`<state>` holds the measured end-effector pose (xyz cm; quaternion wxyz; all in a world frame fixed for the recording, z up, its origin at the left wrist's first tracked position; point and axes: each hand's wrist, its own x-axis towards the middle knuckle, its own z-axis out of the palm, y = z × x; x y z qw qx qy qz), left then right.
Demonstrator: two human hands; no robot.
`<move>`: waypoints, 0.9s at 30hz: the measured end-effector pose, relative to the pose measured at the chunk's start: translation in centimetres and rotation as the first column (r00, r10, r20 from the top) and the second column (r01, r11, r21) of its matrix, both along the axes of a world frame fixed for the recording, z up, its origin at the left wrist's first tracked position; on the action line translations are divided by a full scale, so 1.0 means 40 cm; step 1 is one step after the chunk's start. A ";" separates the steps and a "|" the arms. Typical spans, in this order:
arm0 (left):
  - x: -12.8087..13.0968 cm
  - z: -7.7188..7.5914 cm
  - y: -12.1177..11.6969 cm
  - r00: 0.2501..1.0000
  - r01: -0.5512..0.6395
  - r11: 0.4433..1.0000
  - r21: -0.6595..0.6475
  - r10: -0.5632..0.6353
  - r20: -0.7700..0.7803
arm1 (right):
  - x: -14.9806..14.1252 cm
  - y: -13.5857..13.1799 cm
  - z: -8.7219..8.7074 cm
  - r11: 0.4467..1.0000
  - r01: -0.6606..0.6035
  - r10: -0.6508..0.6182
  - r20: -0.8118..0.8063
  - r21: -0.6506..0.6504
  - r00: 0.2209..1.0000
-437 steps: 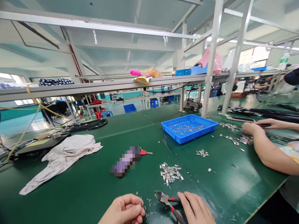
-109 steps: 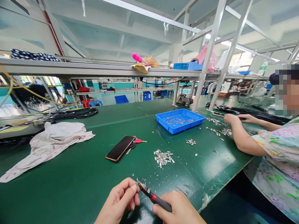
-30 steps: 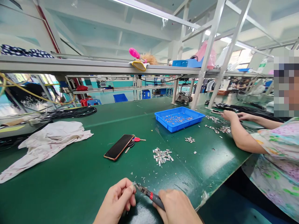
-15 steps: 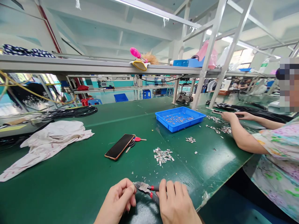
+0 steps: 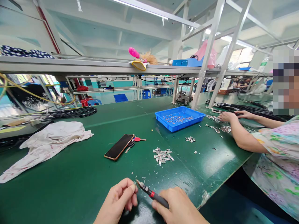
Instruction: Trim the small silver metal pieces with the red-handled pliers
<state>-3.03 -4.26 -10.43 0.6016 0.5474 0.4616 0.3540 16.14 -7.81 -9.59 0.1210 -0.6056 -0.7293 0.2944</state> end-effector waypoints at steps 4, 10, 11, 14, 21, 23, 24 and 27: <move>0.001 -0.014 0.000 0.999 -0.026 0.999 -0.041 0.027 0.020 | 0.011 0.011 -0.031 0.980 0.071 -0.100 0.153 0.188 0.983; 0.004 -0.011 -0.008 0.993 -0.101 0.991 -0.087 0.105 0.053 | 0.002 0.027 -0.054 0.931 0.138 -0.210 0.189 0.337 0.959; 0.005 -0.010 -0.008 0.992 -0.107 0.990 -0.094 0.112 0.051 | -0.002 0.027 -0.061 0.913 0.147 -0.233 0.190 0.380 0.954; 0.005 -0.007 -0.008 0.991 -0.122 0.988 -0.098 0.127 0.042 | -0.010 0.026 -0.089 0.824 0.152 -0.302 0.195 0.546 0.933; -0.003 -0.019 -0.002 0.993 -0.119 0.990 -0.072 0.119 -0.013 | -0.021 0.032 -0.131 0.655 0.102 -0.363 0.193 0.749 0.912; -0.011 -0.029 0.006 0.995 -0.096 0.993 -0.071 0.093 -0.039 | -0.023 0.031 -0.132 0.648 0.116 -0.362 0.171 0.753 0.916; -0.015 -0.035 0.010 0.995 -0.081 0.994 -0.074 0.077 -0.057 | -0.023 0.030 -0.132 0.643 0.124 -0.361 0.157 0.756 0.919; -0.025 -0.048 0.022 0.994 -0.051 0.996 -0.077 0.043 -0.099 | -0.025 0.029 -0.132 0.624 0.141 -0.363 0.125 0.769 0.924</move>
